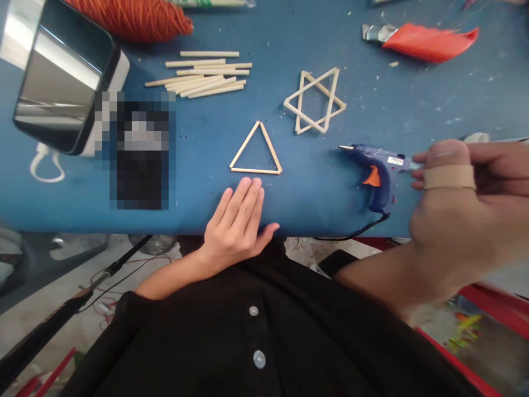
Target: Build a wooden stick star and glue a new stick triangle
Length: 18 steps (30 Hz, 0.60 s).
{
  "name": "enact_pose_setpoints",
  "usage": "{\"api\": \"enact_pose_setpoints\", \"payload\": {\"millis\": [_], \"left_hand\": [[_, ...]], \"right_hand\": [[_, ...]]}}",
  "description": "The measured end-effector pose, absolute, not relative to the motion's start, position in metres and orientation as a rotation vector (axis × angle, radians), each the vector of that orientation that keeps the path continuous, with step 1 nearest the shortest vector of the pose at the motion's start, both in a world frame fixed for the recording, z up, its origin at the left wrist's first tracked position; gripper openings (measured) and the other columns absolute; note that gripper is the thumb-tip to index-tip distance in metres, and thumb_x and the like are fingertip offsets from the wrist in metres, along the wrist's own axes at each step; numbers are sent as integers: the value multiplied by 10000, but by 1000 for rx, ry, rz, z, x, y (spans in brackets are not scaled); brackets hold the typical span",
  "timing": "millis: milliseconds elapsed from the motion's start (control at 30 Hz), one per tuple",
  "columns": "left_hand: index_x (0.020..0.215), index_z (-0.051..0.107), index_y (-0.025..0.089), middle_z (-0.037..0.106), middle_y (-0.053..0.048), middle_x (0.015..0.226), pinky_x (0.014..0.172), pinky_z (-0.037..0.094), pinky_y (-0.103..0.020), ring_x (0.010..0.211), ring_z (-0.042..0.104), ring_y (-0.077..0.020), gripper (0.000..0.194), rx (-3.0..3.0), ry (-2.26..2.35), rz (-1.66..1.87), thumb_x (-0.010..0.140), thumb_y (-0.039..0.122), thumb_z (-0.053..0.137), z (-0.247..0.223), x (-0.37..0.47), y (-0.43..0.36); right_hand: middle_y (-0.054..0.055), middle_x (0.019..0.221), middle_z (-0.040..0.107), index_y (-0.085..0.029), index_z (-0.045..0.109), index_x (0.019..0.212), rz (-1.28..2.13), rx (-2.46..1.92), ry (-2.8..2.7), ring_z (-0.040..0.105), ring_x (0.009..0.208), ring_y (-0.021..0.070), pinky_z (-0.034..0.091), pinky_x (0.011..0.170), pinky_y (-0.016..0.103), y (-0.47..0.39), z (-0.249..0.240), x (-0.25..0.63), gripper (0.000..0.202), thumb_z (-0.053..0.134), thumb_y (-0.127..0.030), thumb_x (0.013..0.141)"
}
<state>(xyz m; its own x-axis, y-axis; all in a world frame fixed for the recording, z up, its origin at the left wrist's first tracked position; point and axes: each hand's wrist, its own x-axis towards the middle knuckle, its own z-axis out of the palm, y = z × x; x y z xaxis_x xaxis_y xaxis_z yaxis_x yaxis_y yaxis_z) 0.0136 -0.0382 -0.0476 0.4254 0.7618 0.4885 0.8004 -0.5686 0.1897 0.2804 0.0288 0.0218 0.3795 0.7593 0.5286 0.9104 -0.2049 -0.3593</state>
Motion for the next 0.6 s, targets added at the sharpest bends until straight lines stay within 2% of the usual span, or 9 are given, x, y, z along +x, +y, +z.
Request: {"api": "enact_pose_setpoints", "payload": {"millis": [100,200,300,400,500,600], "left_hand": [[1641,496,-42,691,-259,1507,1287,504,-471,1468,666,-378,802,-2553,-1503,-793,1083,518,632,-48,8,-41],[1681,435,-38,678,-255,1527,1297,495,-473,1468,667,-377,838,-2531,-1524,-754,1089,527,617,-50,9,-42],[1708,394,-20,650,-246,1563,1315,473,-468,1486,654,-374,852,-2517,-1547,-739,1097,540,588,-51,12,-42],[1734,349,0,616,-240,1598,1322,460,-465,1498,644,-374,875,-2507,-1573,-715,1104,570,555,-53,15,-42],[1744,319,-4,589,-247,1622,1330,444,-470,1510,633,-379,917,-2490,-1596,-677,1113,638,490,-54,16,-42],[1734,335,-22,595,-258,1617,1333,436,-467,1508,634,-384,943,-2479,-1589,-652,1108,668,478,-55,18,-42]], "right_hand": [[34,452,461,-241,683,618,-488,-1991,-1199,401,394,162,296,499,380,25,-11,321,303,726,-533,687],[16,496,516,-279,560,610,-456,-2284,-1078,440,427,176,353,519,396,22,-27,337,336,823,-486,579],[17,549,594,-289,510,610,-241,-2537,-1048,513,473,196,455,596,424,21,-23,333,395,880,-418,558],[1,507,566,-282,544,579,4,-2750,-1045,548,490,216,475,631,425,20,-12,325,392,930,-273,515],[-17,512,571,-254,631,612,193,-2773,-1137,605,548,224,478,690,416,14,-7,325,350,926,-117,480],[-12,525,583,-226,690,657,221,-2617,-1282,590,532,206,459,658,395,10,-8,328,237,890,-122,582]]}}
